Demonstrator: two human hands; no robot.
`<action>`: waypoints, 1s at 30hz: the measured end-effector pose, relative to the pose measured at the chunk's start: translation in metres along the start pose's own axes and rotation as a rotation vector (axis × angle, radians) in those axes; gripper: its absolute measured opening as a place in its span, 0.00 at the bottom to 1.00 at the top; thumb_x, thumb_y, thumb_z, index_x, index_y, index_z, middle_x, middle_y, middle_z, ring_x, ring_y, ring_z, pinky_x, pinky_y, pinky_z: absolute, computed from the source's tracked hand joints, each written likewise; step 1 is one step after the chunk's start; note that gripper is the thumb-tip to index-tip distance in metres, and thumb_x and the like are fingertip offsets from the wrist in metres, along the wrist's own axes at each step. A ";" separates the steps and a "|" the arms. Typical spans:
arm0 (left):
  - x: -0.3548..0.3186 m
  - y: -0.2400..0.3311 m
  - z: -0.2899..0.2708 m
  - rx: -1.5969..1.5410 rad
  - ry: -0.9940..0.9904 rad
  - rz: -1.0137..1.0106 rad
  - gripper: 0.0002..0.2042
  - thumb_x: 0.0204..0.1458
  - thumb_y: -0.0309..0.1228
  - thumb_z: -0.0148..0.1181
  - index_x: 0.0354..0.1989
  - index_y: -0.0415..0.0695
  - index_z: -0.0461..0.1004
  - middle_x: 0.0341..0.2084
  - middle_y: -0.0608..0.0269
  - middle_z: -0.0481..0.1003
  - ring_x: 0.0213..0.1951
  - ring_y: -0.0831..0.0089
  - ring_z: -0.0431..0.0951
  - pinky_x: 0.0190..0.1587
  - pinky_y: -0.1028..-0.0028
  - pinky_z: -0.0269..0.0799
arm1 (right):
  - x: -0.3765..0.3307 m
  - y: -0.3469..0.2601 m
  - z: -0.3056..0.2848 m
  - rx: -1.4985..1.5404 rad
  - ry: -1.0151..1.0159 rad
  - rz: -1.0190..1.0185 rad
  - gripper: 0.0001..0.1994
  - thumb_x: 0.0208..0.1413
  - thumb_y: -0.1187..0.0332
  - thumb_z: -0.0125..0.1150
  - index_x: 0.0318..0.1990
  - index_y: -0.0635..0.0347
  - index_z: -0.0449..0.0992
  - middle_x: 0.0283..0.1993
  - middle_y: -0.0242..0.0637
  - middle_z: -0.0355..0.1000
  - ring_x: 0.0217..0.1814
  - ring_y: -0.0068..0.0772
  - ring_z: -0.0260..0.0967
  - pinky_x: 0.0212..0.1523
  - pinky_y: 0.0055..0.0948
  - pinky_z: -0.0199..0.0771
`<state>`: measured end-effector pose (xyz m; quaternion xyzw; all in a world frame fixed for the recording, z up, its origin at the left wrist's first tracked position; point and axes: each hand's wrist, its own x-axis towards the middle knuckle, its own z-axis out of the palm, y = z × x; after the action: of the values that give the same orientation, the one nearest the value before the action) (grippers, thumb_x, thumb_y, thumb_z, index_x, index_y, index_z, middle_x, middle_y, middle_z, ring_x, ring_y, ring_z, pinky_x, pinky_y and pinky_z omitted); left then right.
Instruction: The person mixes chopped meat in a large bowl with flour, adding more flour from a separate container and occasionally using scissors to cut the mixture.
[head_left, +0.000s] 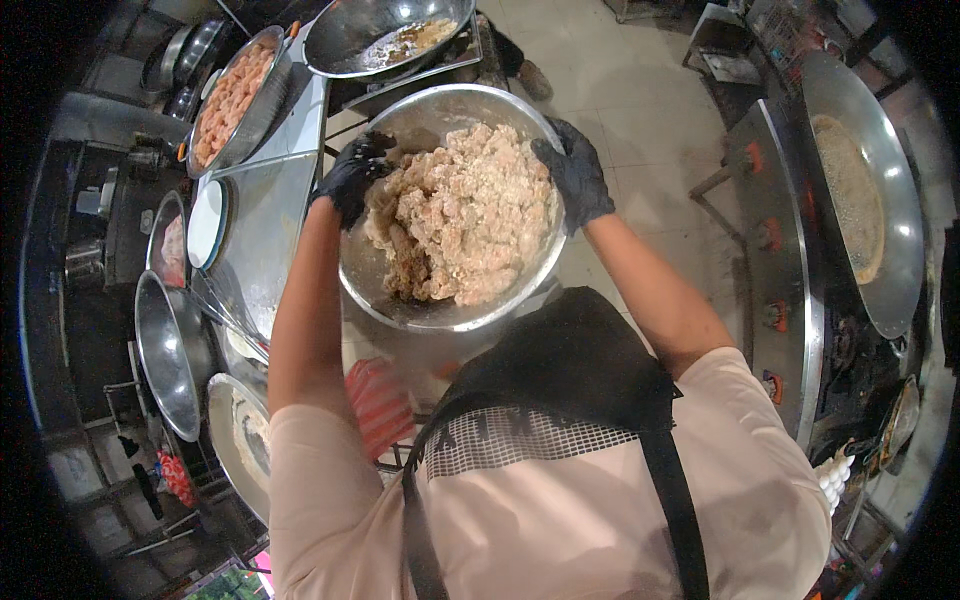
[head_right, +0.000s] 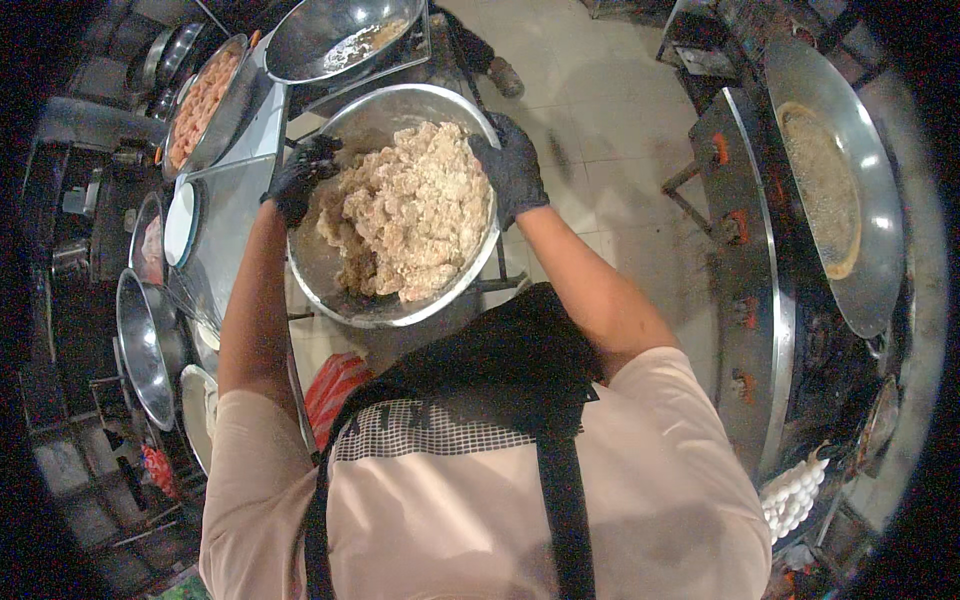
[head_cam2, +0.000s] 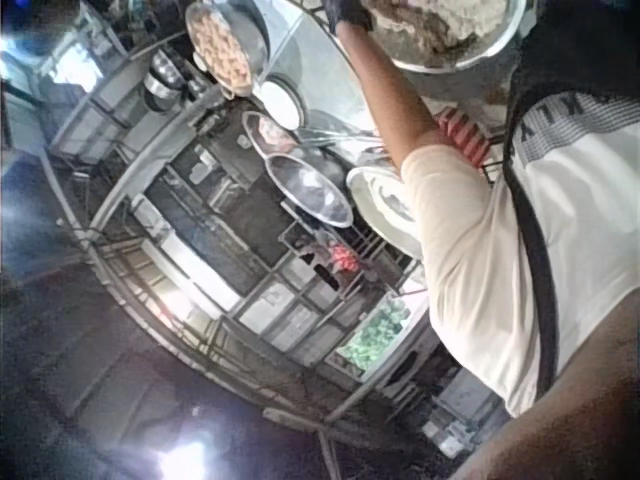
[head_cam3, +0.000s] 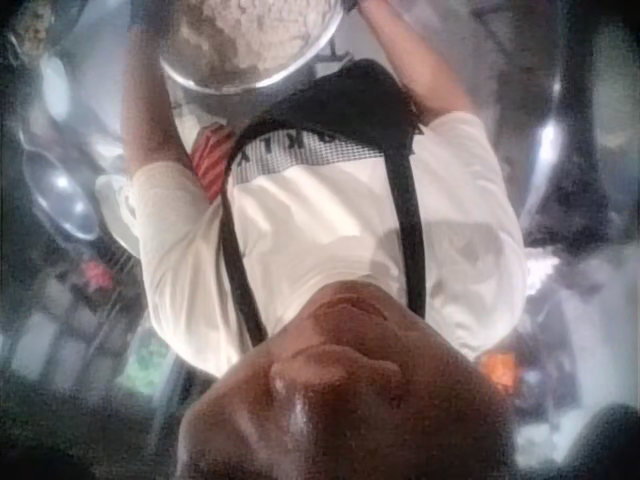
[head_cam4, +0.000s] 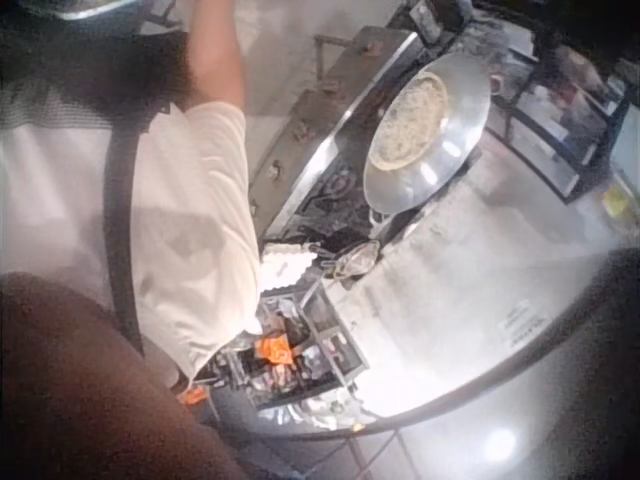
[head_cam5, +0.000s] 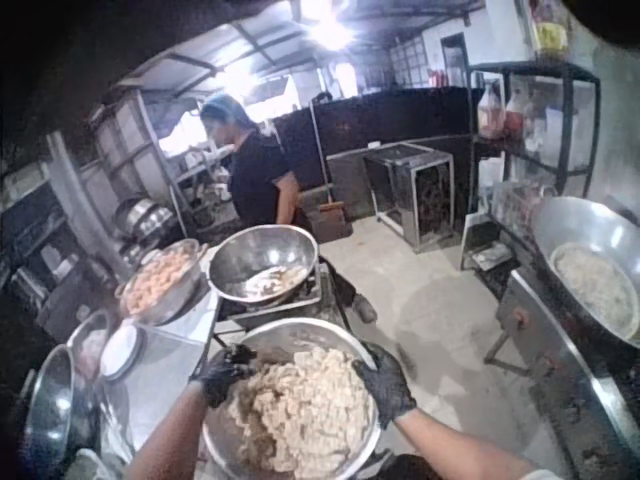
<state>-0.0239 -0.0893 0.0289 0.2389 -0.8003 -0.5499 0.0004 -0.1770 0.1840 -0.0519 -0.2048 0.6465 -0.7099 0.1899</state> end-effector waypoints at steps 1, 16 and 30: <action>0.015 -0.007 0.006 0.033 -0.019 -0.075 0.23 0.47 0.35 0.61 0.52 0.39 0.67 0.48 0.58 0.69 0.47 0.69 0.66 0.50 0.71 0.62 | -0.008 -0.006 -0.001 -0.028 0.005 -0.001 0.19 0.48 0.70 0.59 0.49 0.66 0.69 0.44 0.42 0.72 0.44 0.33 0.68 0.48 0.30 0.67; -0.063 0.011 0.128 1.061 -0.154 0.515 0.30 0.37 0.42 0.64 0.52 0.44 0.67 0.53 0.48 0.65 0.57 0.52 0.61 0.61 0.57 0.53 | -0.046 0.001 0.007 -0.116 0.183 -0.032 0.13 0.54 0.67 0.54 0.41 0.69 0.69 0.37 0.46 0.71 0.38 0.38 0.67 0.43 0.35 0.67; 0.020 -0.021 0.106 0.865 0.129 0.102 0.30 0.49 0.54 0.52 0.59 0.53 0.61 0.58 0.49 0.61 0.59 0.48 0.59 0.60 0.52 0.52 | -0.018 0.011 0.006 -0.052 0.075 -0.034 0.13 0.51 0.68 0.56 0.43 0.66 0.72 0.37 0.41 0.73 0.37 0.33 0.69 0.41 0.31 0.68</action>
<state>-0.0613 -0.0093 -0.0373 0.2111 -0.9660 -0.1477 -0.0225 -0.1591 0.1877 -0.0632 -0.1940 0.6679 -0.7031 0.1482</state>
